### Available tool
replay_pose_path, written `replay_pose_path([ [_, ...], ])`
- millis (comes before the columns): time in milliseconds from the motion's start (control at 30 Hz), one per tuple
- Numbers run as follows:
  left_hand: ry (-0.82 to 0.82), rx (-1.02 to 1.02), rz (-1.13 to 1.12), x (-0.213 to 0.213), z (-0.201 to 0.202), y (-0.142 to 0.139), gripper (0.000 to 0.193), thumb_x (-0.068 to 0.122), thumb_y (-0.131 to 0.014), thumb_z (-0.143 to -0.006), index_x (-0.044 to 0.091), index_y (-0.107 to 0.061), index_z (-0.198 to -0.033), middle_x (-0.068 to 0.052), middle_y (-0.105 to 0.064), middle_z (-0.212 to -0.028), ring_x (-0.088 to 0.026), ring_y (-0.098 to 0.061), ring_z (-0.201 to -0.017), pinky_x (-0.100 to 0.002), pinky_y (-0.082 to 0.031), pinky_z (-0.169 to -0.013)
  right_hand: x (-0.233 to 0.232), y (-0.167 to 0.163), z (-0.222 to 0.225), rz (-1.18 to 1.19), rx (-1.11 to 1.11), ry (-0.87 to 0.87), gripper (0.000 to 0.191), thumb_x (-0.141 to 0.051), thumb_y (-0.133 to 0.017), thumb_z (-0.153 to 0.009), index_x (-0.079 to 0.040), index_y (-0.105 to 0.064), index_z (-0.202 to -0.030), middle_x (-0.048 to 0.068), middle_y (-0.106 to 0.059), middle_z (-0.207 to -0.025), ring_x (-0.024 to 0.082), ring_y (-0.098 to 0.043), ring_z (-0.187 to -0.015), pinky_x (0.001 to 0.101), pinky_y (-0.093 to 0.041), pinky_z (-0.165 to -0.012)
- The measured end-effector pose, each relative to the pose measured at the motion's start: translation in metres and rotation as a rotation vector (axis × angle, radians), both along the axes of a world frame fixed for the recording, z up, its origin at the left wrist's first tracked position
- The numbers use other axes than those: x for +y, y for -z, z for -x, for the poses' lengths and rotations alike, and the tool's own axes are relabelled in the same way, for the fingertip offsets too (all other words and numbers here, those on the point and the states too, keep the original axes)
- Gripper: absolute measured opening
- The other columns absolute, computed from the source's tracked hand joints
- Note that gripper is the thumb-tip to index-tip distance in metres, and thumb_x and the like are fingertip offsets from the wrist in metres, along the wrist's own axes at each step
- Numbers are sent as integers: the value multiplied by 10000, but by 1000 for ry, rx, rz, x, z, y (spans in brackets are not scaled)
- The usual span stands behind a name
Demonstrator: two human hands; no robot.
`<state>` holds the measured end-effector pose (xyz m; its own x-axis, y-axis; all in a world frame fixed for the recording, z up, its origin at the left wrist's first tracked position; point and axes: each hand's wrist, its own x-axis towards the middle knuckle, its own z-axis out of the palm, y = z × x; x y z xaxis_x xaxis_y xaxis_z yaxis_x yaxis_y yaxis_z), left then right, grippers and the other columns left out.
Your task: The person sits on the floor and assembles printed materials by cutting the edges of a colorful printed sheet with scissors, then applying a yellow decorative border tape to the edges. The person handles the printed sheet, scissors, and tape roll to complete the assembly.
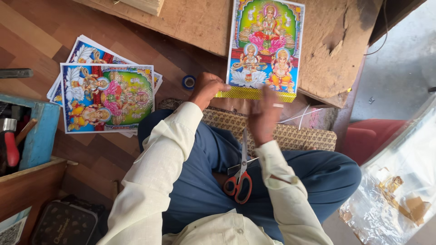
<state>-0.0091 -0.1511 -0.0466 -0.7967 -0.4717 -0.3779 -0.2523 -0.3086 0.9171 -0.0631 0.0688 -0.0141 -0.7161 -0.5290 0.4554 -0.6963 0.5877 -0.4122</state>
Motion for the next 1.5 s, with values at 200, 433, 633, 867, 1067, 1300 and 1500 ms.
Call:
replay_pose_path([
  [200, -14, -5, -149, -1, 1, -5, 98, 40, -772, -727, -38, -722, -760, -42, -667, -671, -125, -615, -606, -307, -506, -522, -41, -40, -34, -249, 15, -250, 728, -255, -781, -866, 30, -501, -1475, 213, -501, -1504, 373, -454, -1426, 555, -316, -1182],
  [433, -12, 45, -47, 0, -2, -6, 120, 18, -807, -706, -62, -735, -758, -45, -683, -676, -105, -576, -612, -286, -437, -551, 22, -43, 8, -247, -22, 24, 782, -355, -801, -913, 89, -475, -1468, 281, -473, -1498, 412, -452, -1415, 529, -321, -1198],
  [633, -38, 25, -32, 0, 0, -4, 133, 14, -823, -692, -52, -727, -757, -74, -676, -691, -121, -580, -607, -296, -446, -553, 48, -22, 39, -47, -77, 118, 350, -161, -726, -986, -18, -708, -1305, 176, -650, -1385, 377, -640, -1212, 444, -504, -1035],
  [867, 20, 37, -41, -4, 1, 2, 120, 12, -816, -711, -52, -735, -771, -117, -725, -745, -150, -633, -659, -309, -489, -604, 50, -36, 90, -4, -203, 149, 263, -180, -871, -769, -70, -811, -1001, 133, -752, -1055, 298, -713, -931, 384, -554, -834],
  [1067, 13, -6, -31, -3, 2, -1, 119, 6, -816, -711, -48, -731, -775, -125, -751, -764, -154, -676, -674, -299, -530, -623, 57, -54, 108, -102, -168, -27, 418, -246, -914, -755, -84, -795, -1121, 159, -737, -1074, 305, -729, -898, 398, -572, -791],
  [1300, 26, -14, -2, -2, 2, -3, 135, 10, -821, -708, -53, -733, -788, -123, -750, -764, -151, -674, -675, -295, -533, -622, 69, -61, 124, -287, -98, -221, 385, -233, -849, -846, -75, -770, -1188, 163, -720, -1041, 347, -702, -919, 435, -557, -802],
  [1500, 23, -10, 14, -4, 0, 2, 159, 14, -837, -706, -63, -728, -791, -125, -743, -767, -152, -669, -676, -294, -529, -628, 77, -57, 124, -425, 57, -357, 429, -158, -765, -906, -37, -661, -1304, 142, -659, -1098, 354, -639, -1024, 468, -508, -895],
])
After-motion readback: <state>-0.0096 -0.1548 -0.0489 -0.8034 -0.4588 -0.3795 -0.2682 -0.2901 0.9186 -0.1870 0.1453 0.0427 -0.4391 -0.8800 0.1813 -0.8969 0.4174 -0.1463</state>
